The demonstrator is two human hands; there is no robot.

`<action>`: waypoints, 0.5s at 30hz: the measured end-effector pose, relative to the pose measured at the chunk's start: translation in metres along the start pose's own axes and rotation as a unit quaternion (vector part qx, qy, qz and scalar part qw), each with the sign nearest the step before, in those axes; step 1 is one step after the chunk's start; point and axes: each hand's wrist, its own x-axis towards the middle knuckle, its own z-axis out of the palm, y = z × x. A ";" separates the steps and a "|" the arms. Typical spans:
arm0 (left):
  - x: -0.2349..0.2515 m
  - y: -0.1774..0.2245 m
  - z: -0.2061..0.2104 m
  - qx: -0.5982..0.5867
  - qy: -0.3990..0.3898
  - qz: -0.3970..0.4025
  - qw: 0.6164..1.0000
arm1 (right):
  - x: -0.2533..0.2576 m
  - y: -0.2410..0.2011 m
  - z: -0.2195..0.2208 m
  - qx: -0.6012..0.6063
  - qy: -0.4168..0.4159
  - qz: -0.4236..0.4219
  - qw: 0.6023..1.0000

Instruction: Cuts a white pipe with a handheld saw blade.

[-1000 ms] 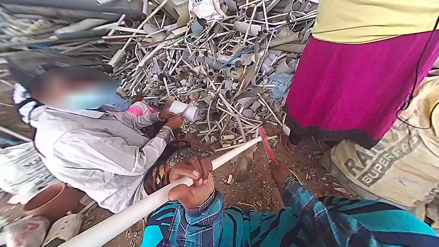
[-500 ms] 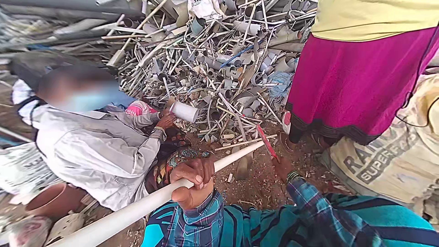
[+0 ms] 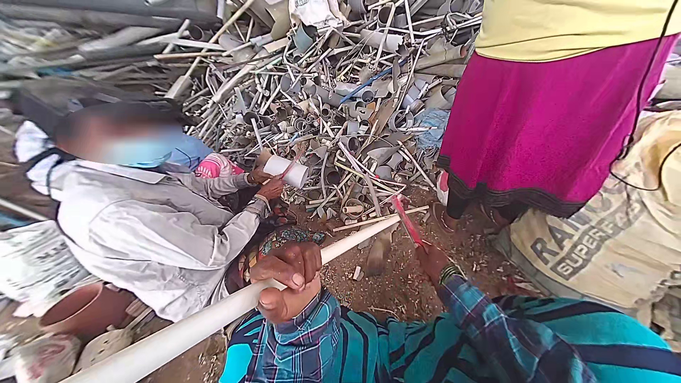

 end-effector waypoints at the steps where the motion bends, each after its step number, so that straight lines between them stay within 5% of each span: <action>1: 0.001 -0.003 0.002 0.016 -0.002 -0.003 1.000 | -0.017 -0.012 0.008 -0.001 -0.024 -0.037 0.999; 6: -0.006 -0.017 -0.001 0.106 0.075 -0.007 0.992 | -0.072 -0.031 0.041 -0.005 -0.069 -0.230 0.971; 8: 0.000 -0.018 0.013 0.129 0.170 0.018 0.977 | -0.052 -0.022 0.035 -0.011 -0.032 -0.190 0.981; 12: 0.002 -0.011 -0.002 0.129 0.276 0.049 0.951 | 0.010 0.013 0.016 0.070 0.044 0.028 0.996; 15: 0.006 -0.013 -0.006 0.190 0.395 0.020 0.899 | -0.008 -0.003 0.019 0.028 0.064 -0.027 0.997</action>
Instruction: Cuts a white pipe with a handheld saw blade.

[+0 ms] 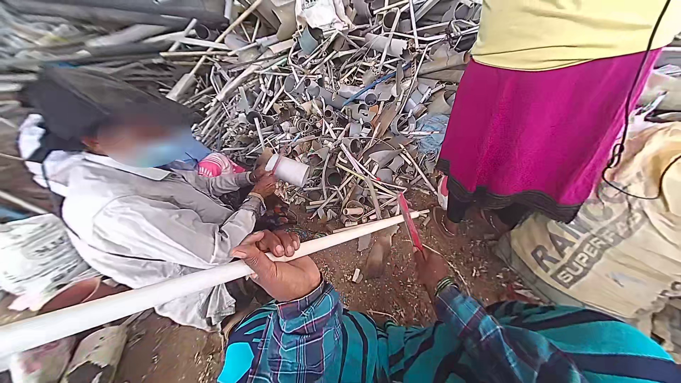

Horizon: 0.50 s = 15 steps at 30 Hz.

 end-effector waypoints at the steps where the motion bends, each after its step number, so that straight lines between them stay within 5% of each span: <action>1: -0.001 -0.002 0.002 0.021 0.038 -0.016 0.999 | -0.019 -0.013 0.003 -0.027 -0.015 -0.056 0.998; 4: -0.003 -0.004 0.007 0.027 0.103 -0.069 0.992 | -0.058 -0.028 0.019 -0.070 -0.015 -0.231 0.970; 6: -0.002 0.000 0.010 0.027 0.102 -0.094 0.990 | -0.054 -0.026 0.018 -0.071 0.018 -0.253 0.965; 12: 0.003 0.006 0.004 0.038 0.073 -0.092 0.992 | 0.024 0.016 -0.010 0.074 0.092 0.016 0.993; 15: -0.002 0.001 0.005 0.041 0.071 -0.086 0.993 | 0.005 0.002 -0.005 0.014 0.060 -0.053 0.997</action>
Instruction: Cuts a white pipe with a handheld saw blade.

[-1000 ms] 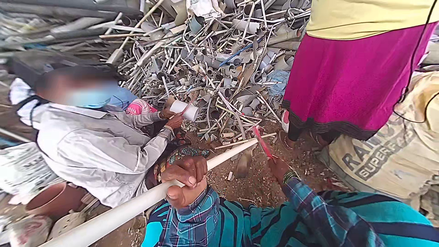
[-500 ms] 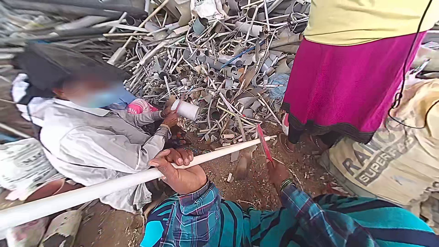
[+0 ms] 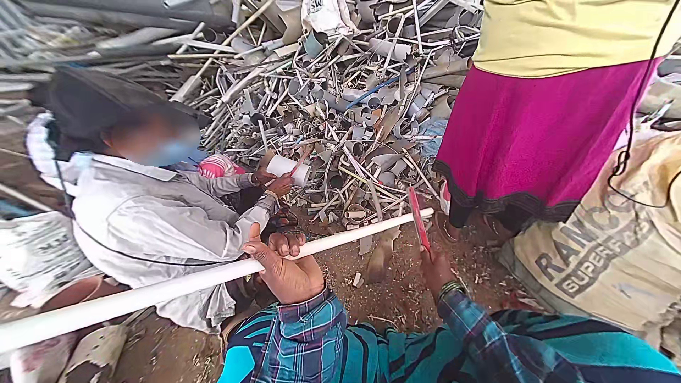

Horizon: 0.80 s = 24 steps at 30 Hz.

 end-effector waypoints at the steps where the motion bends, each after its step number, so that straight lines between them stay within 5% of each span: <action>1: -0.003 -0.004 0.001 0.002 0.010 -0.009 1.000 | -0.019 -0.013 0.006 -0.028 -0.022 -0.066 0.997; 3: -0.008 -0.010 0.003 -0.003 0.042 -0.047 0.998 | -0.055 -0.034 0.020 -0.061 -0.045 -0.203 0.976; 5: -0.009 -0.010 0.006 -0.009 0.057 -0.084 0.995 | -0.067 -0.042 0.028 -0.075 -0.057 -0.225 0.970; 12: -0.010 0.009 0.010 -0.004 0.072 -0.101 0.992 | 0.026 0.023 0.007 -0.040 -0.030 0.084 0.995; 15: -0.009 0.002 0.011 -0.034 0.087 -0.120 0.988 | -0.012 -0.013 0.015 -0.111 -0.108 -0.038 0.987; 17: -0.013 -0.004 0.013 -0.074 0.086 -0.141 0.983 | -0.051 -0.040 0.025 -0.218 -0.196 -0.189 0.937; 19: -0.014 -0.006 0.014 -0.100 0.069 -0.147 0.982 | -0.076 -0.049 0.039 -0.240 -0.228 -0.250 0.910; 22: -0.006 0.001 0.013 -0.135 0.043 -0.134 0.981 | -0.059 -0.030 0.041 -0.141 -0.240 -0.128 0.952; 24: -0.001 0.007 0.012 -0.143 0.042 -0.132 0.980 | -0.033 -0.003 0.038 0.020 -0.144 -0.017 0.989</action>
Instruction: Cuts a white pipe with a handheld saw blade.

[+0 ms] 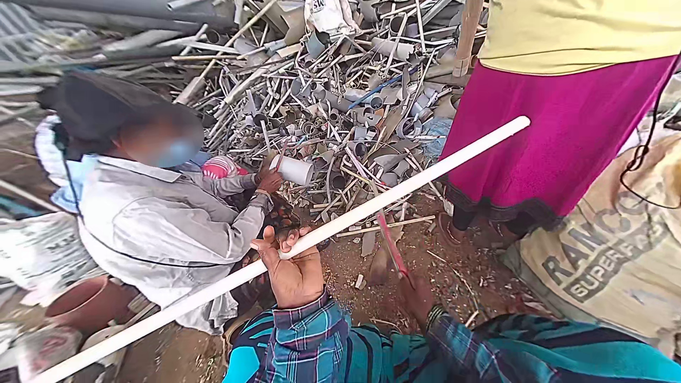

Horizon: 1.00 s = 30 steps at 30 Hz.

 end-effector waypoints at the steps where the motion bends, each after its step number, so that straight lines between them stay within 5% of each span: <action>1: 0.002 0.002 -0.001 0.003 -0.003 0.002 1.000 | 0.006 0.005 -0.005 0.101 0.073 0.031 0.992; 4: 0.009 0.000 -0.008 0.028 -0.021 0.034 0.999 | 0.006 -0.011 -0.024 0.339 0.274 0.010 0.900; 7: 0.007 -0.005 -0.011 0.057 -0.023 0.052 0.997 | 0.012 -0.007 -0.041 0.283 0.367 -0.110 0.879; 12: -0.007 -0.008 -0.006 0.056 -0.019 -0.002 0.998 | 0.010 -0.010 -0.045 0.168 0.340 -0.120 0.917; 15: -0.005 -0.014 -0.010 0.053 0.005 -0.014 0.998 | -0.012 -0.015 -0.016 0.031 0.292 -0.211 0.932; 19: -0.005 -0.013 -0.007 0.078 0.035 -0.024 0.996 | -0.027 -0.025 -0.002 -0.115 0.280 -0.313 0.900; 24: 0.004 -0.003 -0.013 0.072 0.013 -0.021 0.997 | 0.021 -0.003 -0.066 0.022 0.326 -0.086 0.941; 26: 0.003 -0.004 -0.014 0.066 -0.001 -0.020 0.998 | 0.026 0.001 -0.076 0.042 0.334 -0.064 0.940; 30: -0.012 -0.017 -0.010 0.082 0.031 -0.045 0.995 | -0.019 -0.025 -0.029 -0.086 0.255 -0.255 0.929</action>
